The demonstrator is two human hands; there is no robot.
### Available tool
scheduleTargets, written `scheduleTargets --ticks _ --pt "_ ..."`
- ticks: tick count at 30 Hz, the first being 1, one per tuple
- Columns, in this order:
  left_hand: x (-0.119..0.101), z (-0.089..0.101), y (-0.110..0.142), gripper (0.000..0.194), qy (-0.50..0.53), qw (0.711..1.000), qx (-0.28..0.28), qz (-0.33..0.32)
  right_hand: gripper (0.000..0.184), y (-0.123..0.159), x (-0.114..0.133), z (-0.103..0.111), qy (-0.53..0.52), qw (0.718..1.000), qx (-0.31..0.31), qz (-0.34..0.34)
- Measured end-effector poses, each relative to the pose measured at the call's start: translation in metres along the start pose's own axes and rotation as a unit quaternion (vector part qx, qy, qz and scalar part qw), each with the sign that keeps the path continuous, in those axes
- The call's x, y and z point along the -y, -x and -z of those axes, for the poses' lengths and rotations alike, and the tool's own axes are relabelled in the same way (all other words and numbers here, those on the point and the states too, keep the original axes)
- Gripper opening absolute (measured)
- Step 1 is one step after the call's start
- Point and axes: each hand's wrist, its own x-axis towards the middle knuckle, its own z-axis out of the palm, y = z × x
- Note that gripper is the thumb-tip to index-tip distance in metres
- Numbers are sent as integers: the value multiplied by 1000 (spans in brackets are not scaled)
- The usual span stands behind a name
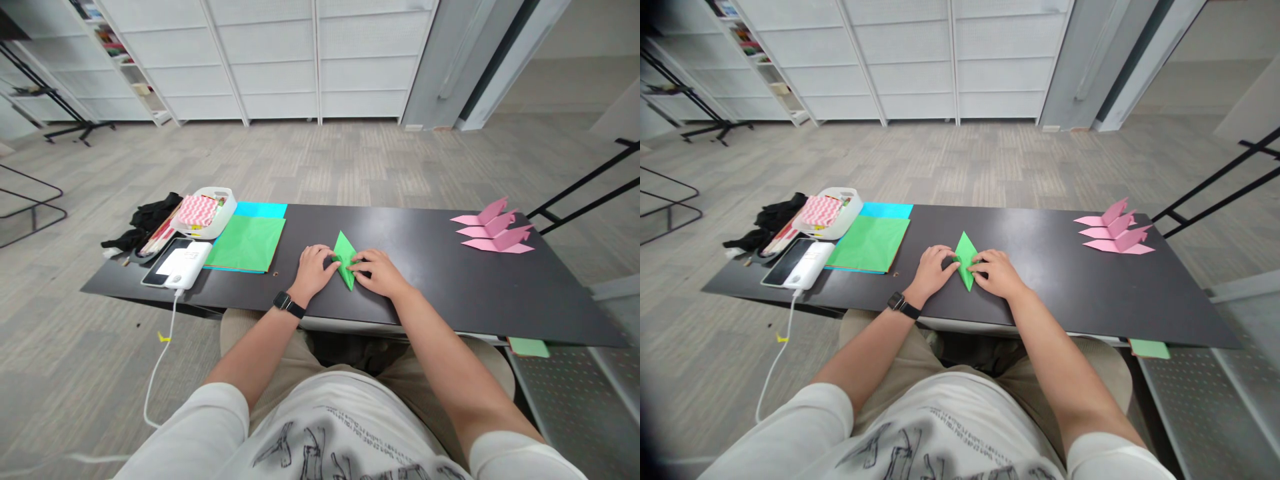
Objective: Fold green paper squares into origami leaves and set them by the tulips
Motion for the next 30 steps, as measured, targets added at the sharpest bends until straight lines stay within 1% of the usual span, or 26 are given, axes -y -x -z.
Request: scheduleTargets --ticks 5,11,14,17,22,26,30 --pt "-2 1 0 17 -11 1000 7 4 20 -1 2 -2 -1 1000 -12 20" --pt "-4 1 0 17 -27 1000 4 1 20 -2 6 0 -15 1000 -6 24" --pt "-7 1 0 20 -39 999 0 -3 20 -3 10 2 -15 1000 -4 10" --pt "-9 1 1 21 -53 999 -6 -4 24 -4 13 3 -9 1000 2 -4" --pt "-11 1 1 16 -64 998 -5 -8 31 -7 17 -2 41 999 16 -22" --pt "-14 3 2 8 -59 998 -4 -14 31 -7 17 -5 79 995 4 -57" --pt "-18 6 3 12 -69 997 3 -33 29 -7 18 -5 98 992 -9 -78"
